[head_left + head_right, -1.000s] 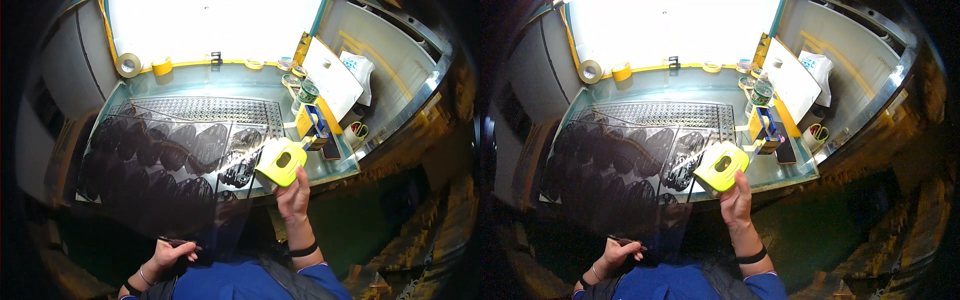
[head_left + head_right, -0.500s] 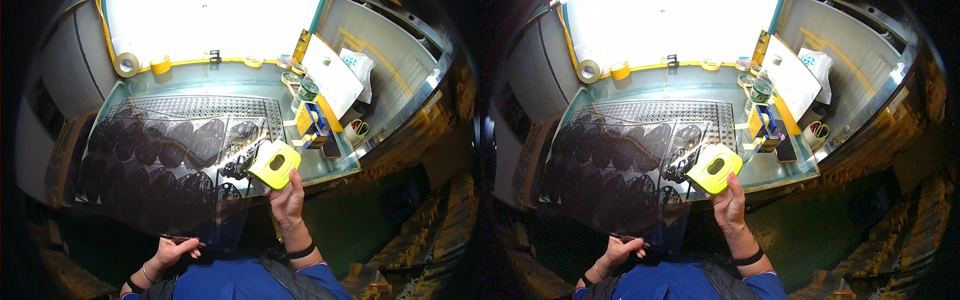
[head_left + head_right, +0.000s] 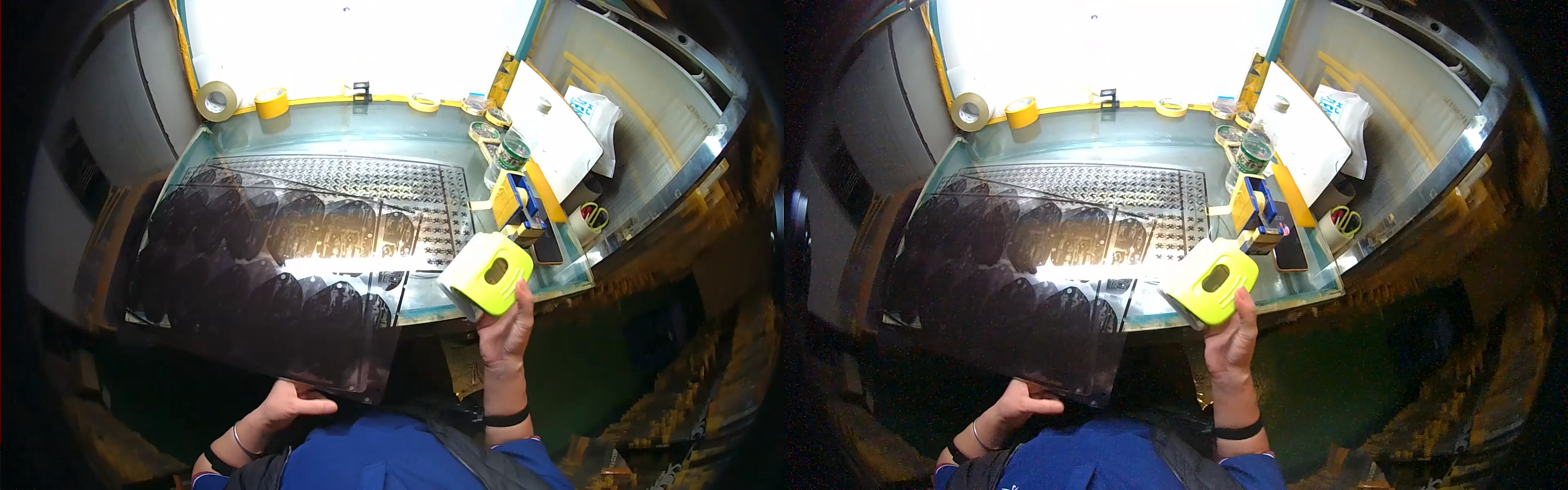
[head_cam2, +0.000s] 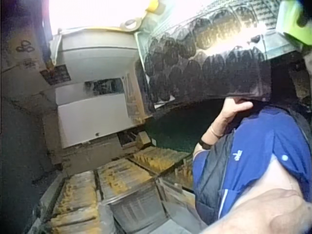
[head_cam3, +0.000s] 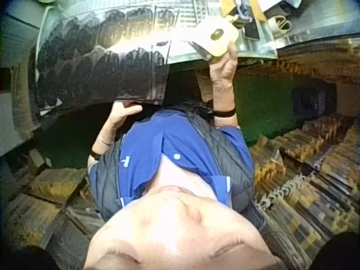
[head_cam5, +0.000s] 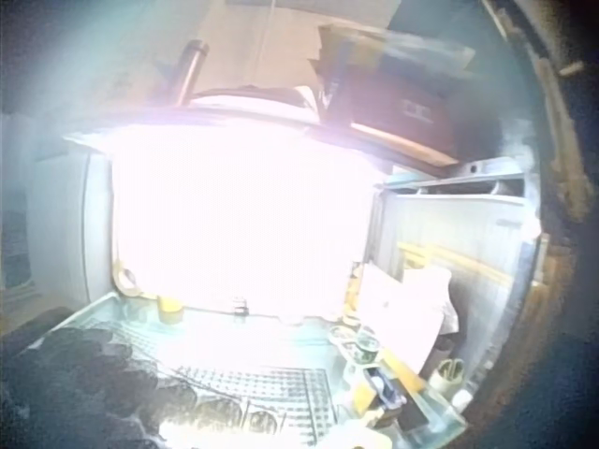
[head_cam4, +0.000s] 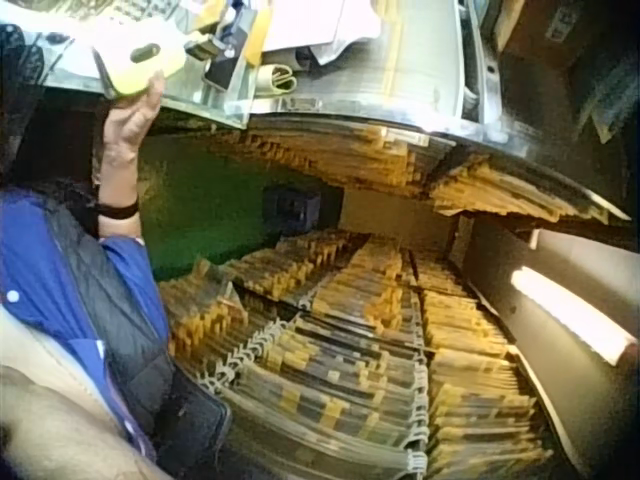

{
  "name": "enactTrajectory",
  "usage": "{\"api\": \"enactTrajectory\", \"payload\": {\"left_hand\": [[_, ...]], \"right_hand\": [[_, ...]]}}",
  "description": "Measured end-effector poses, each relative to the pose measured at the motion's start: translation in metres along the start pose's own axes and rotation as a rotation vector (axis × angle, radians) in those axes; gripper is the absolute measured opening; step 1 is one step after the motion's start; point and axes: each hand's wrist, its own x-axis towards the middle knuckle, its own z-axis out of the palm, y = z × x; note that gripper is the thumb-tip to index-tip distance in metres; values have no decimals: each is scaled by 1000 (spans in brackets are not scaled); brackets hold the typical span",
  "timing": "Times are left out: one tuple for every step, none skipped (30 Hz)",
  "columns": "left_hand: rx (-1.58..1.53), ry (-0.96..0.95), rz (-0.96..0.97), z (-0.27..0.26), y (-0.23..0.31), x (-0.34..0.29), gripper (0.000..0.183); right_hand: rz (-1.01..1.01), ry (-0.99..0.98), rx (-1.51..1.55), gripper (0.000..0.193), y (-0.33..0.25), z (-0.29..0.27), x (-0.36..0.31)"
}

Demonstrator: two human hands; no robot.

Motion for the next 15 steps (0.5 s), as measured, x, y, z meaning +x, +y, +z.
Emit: {"api": "enactTrajectory", "payload": {"left_hand": [[-117, -99, -47, -2, -4, 2, 27], [-233, -198, -94, -3, -6, 3, 28], [-373, -211, -162, 1, -1, 4, 28], [-373, -215, -164, 2, 2, 8, 28], [-435, -212, -237, 4, 6, 12, 28], [-492, -212, -310, 5, 9, 15, 29], [-409, -186, -316, 4, 8, 18, 28], [-405, -191, -317, 1, 1, 19, 28], [-263, -186, -206, -3, -9, 20, 27], [-121, -184, -101, -2, -11, 24, 25], [-57, -82, -35, 9, -6, 25, 29], [-51, -84, -36, 17, -5, 25, 29], [-86, 4, 99, 24, -6, 26, 35], [-123, 91, 234, 27, -7, 27, 41], [-132, 87, 253, 27, -8, 29, 49]], "right_hand": [[23, 19, 2, 48, -3, 2, -4], [26, 16, 3, 48, -4, 1, -7], [73, -46, -39, 48, -6, -2, -11], [122, -107, -80, 47, -7, -5, -14], [248, -178, -96, 48, -9, -10, -14], [422, -226, -81, 54, -13, -13, -18], [559, -369, -71, 60, -12, -17, -18], [696, -514, -61, 67, -10, -22, -16], [747, -592, -93, 68, -5, -23, -18], [796, -660, -122, 70, 3, -22, -20], [805, -706, -125, 71, 10, -19, -23], [826, -768, -124, 72, 17, -12, -25], [818, -802, -139, 71, 19, -3, -26], [806, -846, -158, 69, 22, 1, -26], [797, -847, -172, 68, 23, 4, -25]]}}
